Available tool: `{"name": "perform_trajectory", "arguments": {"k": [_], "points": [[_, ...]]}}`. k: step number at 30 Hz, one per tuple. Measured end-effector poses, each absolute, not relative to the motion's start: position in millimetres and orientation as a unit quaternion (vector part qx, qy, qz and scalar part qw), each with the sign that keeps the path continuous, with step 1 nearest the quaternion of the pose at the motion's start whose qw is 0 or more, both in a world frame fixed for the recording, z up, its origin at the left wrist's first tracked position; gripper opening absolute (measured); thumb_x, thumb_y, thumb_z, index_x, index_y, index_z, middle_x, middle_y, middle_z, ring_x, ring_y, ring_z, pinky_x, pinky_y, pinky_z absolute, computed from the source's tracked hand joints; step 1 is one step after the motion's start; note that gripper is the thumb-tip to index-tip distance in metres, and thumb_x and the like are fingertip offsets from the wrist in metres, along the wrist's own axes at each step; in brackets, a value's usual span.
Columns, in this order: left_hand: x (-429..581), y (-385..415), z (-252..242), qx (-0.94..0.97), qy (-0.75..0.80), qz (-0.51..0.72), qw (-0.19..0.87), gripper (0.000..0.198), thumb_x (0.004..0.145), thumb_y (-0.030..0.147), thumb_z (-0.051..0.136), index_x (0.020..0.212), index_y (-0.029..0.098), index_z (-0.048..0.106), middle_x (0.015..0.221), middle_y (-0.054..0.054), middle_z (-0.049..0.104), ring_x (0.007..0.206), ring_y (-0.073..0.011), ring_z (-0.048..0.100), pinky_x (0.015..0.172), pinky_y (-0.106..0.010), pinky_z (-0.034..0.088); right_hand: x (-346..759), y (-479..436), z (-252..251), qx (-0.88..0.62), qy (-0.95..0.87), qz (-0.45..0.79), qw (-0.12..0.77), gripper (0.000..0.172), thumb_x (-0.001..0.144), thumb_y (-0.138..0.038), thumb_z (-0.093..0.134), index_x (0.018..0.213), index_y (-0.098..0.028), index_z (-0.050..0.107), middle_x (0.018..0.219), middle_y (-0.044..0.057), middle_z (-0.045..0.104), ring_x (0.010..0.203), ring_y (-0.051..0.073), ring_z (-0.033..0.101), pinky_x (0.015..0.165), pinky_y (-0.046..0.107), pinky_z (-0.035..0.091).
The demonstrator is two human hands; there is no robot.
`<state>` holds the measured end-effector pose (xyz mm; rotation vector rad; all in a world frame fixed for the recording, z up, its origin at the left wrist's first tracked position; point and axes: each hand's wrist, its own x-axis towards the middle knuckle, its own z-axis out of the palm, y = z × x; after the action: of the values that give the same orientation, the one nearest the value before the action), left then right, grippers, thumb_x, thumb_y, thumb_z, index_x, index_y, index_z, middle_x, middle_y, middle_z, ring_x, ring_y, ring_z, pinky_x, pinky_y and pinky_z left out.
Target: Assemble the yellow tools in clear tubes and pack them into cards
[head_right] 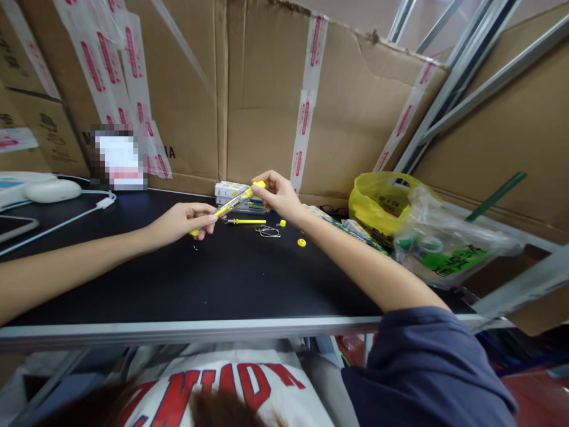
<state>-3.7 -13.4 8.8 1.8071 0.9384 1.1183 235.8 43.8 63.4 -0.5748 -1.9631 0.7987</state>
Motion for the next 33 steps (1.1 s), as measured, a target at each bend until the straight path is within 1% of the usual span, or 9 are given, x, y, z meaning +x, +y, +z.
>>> {"name": "perform_trajectory", "arguments": {"k": [3, 8, 10, 14, 18, 22, 28, 31, 33], "points": [[-0.4, -15.7, 9.0, 0.709, 0.354, 0.435, 0.427, 0.029, 0.081, 0.043, 0.065, 0.087, 0.014, 0.065, 0.064, -0.001, 0.061, 0.044, -0.0075, 0.052, 0.039, -0.018, 0.041, 218.5, 48.7, 69.3, -0.217, -0.808, 0.32, 0.445, 0.037, 0.076, -0.046, 0.072, 0.093, -0.018, 0.054, 0.072, -0.004, 0.056, 0.048, 0.003, 0.044, 0.04, 0.018, 0.041], [4.7, -20.8, 9.8, 0.689, 0.334, 0.437, 0.472, 0.045, 0.084, 0.051, 0.059, 0.109, 0.013, 0.056, 0.062, 0.001, 0.06, 0.04, -0.0086, 0.053, 0.032, -0.016, 0.038, 197.6, 46.3, 69.0, -0.2, -0.807, 0.34, 0.44, 0.033, 0.082, -0.045, 0.067, 0.099, -0.019, 0.056, 0.072, -0.004, 0.052, 0.051, 0.004, 0.044, 0.041, 0.017, 0.041], [6.2, -22.5, 8.6, 0.688, 0.331, 0.432, 0.479, 0.05, 0.086, 0.054, 0.055, 0.113, 0.013, 0.052, 0.06, 0.002, 0.06, 0.039, -0.0092, 0.054, 0.031, -0.016, 0.038, 196.1, 43.3, 67.3, -0.201, -0.805, 0.343, 0.44, 0.03, 0.085, -0.043, 0.063, 0.102, -0.019, 0.057, 0.07, -0.005, 0.049, 0.051, 0.005, 0.043, 0.042, 0.017, 0.04], [6.6, -24.7, 3.2, 0.705, 0.318, 0.433, 0.464, 0.042, 0.09, 0.053, 0.048, 0.111, 0.016, 0.046, 0.058, 0.004, 0.06, 0.038, -0.0083, 0.054, 0.035, -0.015, 0.04, 199.8, 37.9, 65.7, -0.211, -0.795, 0.37, 0.431, 0.025, 0.092, -0.039, 0.053, 0.108, -0.02, 0.059, 0.065, -0.005, 0.043, 0.053, 0.007, 0.044, 0.044, 0.019, 0.041], [5.5, -25.1, -0.5, 0.712, 0.332, 0.455, 0.42, 0.029, 0.091, 0.046, 0.051, 0.103, 0.021, 0.04, 0.061, 0.007, 0.059, 0.039, -0.0077, 0.056, 0.037, -0.015, 0.042, 200.5, 34.7, 65.6, -0.203, -0.789, 0.394, 0.426, 0.027, 0.093, -0.037, 0.049, 0.108, -0.019, 0.06, 0.07, -0.003, 0.047, 0.057, 0.008, 0.048, 0.044, 0.019, 0.041], [6.3, -25.1, 0.4, 0.705, 0.346, 0.466, 0.408, 0.027, 0.09, 0.044, 0.052, 0.096, 0.022, 0.037, 0.062, 0.008, 0.056, 0.038, -0.0073, 0.054, 0.035, -0.015, 0.042, 199.2, 31.3, 65.8, -0.195, -0.797, 0.387, 0.42, 0.026, 0.093, -0.037, 0.05, 0.108, -0.018, 0.06, 0.074, -0.002, 0.047, 0.059, 0.008, 0.049, 0.045, 0.019, 0.042], [6.8, -24.0, 0.0, 0.708, 0.316, 0.479, 0.411, 0.029, 0.091, 0.042, 0.052, 0.108, 0.021, 0.041, 0.066, 0.007, 0.056, 0.036, -0.0048, 0.05, 0.033, -0.014, 0.039, 195.5, 25.1, 60.4, -0.204, -0.816, 0.379, 0.386, 0.027, 0.092, -0.038, 0.052, 0.109, -0.018, 0.058, 0.074, -0.002, 0.049, 0.06, 0.007, 0.048, 0.046, 0.016, 0.042], [4.5, -21.3, 0.3, 0.702, 0.308, 0.496, 0.408, 0.032, 0.091, 0.043, 0.052, 0.114, 0.021, 0.043, 0.066, 0.007, 0.055, 0.035, -0.0038, 0.045, 0.032, -0.014, 0.037, 193.5, 25.5, 57.4, -0.21, -0.84, 0.364, 0.344, 0.03, 0.095, -0.037, 0.046, 0.113, -0.017, 0.057, 0.077, -0.001, 0.051, 0.062, 0.008, 0.05, 0.049, 0.018, 0.044], [2.7, -18.4, 1.2, 0.691, 0.311, 0.513, 0.404, 0.034, 0.09, 0.042, 0.053, 0.116, 0.021, 0.044, 0.065, 0.007, 0.055, 0.035, -0.0039, 0.044, 0.031, -0.014, 0.036, 195.6, 29.6, 56.8, -0.224, -0.859, 0.319, 0.331, 0.031, 0.097, -0.036, 0.04, 0.116, -0.016, 0.055, 0.079, 0.0, 0.053, 0.064, 0.009, 0.052, 0.053, 0.02, 0.045]]}}
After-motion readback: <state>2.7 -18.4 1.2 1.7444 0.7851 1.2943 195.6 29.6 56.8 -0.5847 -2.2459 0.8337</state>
